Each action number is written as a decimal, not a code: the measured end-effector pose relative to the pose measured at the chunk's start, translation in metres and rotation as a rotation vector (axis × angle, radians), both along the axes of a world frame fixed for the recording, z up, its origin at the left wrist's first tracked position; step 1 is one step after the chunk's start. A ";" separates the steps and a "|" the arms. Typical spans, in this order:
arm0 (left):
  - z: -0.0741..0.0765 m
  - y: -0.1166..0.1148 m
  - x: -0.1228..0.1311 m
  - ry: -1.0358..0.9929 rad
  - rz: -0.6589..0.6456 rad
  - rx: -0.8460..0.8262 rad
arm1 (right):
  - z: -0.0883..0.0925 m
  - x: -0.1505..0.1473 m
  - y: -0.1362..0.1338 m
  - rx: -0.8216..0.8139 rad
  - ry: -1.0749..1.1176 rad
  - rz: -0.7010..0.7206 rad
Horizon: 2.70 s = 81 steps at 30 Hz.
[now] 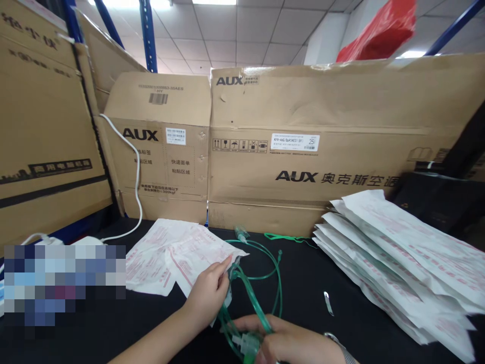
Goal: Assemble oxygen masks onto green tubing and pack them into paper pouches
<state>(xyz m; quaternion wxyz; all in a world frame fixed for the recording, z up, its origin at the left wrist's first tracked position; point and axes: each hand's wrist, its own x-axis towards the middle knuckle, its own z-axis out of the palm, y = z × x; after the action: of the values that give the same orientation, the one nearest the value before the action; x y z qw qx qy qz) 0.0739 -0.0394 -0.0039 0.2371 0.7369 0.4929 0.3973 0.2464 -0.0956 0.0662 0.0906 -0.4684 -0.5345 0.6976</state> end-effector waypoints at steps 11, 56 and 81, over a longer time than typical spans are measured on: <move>0.005 -0.005 -0.001 0.089 -0.062 0.040 | -0.010 0.005 0.009 -0.092 0.126 -0.015; 0.012 -0.014 -0.007 0.036 -0.189 0.197 | -0.021 0.021 0.032 -0.428 0.326 0.084; 0.023 -0.027 0.009 -0.097 -0.185 0.008 | -0.028 0.002 0.028 0.198 0.249 -0.222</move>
<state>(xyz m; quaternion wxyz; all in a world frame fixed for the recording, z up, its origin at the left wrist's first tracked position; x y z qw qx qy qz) 0.0828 -0.0661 0.0195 0.2934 0.7601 0.4092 0.4108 0.2481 -0.0675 0.0383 0.2781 -0.4235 -0.5301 0.6799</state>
